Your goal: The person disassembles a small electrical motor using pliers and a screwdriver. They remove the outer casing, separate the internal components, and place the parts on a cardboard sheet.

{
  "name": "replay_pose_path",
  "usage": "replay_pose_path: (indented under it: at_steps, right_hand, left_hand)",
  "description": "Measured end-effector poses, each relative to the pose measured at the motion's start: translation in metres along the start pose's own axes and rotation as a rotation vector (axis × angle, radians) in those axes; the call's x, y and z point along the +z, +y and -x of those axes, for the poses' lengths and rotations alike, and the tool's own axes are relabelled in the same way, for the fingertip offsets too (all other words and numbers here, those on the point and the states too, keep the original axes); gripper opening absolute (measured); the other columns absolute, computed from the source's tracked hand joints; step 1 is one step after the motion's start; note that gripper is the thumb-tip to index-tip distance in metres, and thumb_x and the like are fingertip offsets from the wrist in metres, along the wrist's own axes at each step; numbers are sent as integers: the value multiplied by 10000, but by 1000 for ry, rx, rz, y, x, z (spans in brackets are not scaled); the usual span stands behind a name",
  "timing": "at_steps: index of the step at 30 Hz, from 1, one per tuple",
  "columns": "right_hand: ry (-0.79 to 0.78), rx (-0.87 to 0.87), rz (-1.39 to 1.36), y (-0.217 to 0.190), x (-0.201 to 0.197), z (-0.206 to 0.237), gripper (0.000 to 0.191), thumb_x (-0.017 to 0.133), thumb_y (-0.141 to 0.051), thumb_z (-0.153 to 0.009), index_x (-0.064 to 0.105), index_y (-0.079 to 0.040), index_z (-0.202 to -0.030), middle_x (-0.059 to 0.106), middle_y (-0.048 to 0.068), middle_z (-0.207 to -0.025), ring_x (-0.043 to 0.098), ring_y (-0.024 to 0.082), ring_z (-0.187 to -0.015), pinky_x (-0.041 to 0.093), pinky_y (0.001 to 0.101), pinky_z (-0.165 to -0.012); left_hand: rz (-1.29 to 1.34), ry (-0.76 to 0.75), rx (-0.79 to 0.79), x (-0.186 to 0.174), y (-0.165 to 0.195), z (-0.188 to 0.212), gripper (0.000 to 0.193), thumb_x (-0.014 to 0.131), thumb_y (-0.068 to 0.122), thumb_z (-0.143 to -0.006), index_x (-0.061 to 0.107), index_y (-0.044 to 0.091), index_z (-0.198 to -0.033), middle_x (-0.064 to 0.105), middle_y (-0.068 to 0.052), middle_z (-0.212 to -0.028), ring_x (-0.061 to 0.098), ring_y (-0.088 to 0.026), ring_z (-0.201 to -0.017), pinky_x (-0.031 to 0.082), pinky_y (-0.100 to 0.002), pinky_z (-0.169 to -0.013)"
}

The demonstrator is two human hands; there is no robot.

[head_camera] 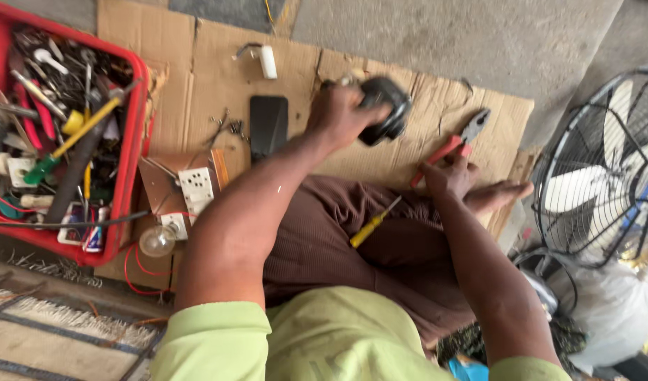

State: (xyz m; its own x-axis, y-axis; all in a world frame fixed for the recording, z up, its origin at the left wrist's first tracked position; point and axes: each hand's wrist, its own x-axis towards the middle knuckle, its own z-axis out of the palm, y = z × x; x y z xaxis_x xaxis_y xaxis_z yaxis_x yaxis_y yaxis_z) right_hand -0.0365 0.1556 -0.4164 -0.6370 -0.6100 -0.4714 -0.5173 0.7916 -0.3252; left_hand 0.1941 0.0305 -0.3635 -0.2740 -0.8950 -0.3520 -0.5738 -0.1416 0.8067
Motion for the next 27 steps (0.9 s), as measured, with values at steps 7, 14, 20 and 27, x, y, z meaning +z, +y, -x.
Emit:
replay_pose_path:
  at_steps: [7, 14, 20, 27]
  right_hand:
    - [19, 8, -17, 0, -3, 2, 734, 934, -401, -645, 645, -87, -1243, 430, 176, -1357, 451, 358, -1277, 399, 445, -1119]
    - [-53, 78, 17, -3, -5, 1, 797, 937, -390, -659, 572, -116, -1312, 391, 169, -1336, 394, 369, -1295, 357, 471, -1136]
    - [-43, 65, 30, 2, -1, -3, 773, 888, -333, -661, 552, -123, -1325, 407, 188, -1318, 417, 393, -1270, 367, 486, -1124]
    - [23, 35, 74, 2, 12, -6, 810, 891, -322, -639, 540, -111, -1338, 419, 206, -1298, 415, 424, -1234, 378, 511, -1068]
  left_hand:
    - [352, 41, -338, 19, 89, -38, 269, 743, 204, -883, 669, -46, -818, 681, -132, -657, 677, -142, -470, 536, -252, -335]
    - [780, 194, -543, 12, 83, -47, 235, 697, 118, -934, 649, -112, -929, 681, -167, -742, 646, -167, -528, 595, -294, -440]
    - [1181, 246, -585, -7, 49, -57, 189, 642, 96, -961, 626, -88, -997, 644, -143, -848, 673, -216, -676, 671, -407, -652]
    - [1366, 491, -550, -20, -1, -21, 145, 612, 102, -984, 603, -38, -1019, 633, -136, -874, 640, -203, -642, 632, -408, -624]
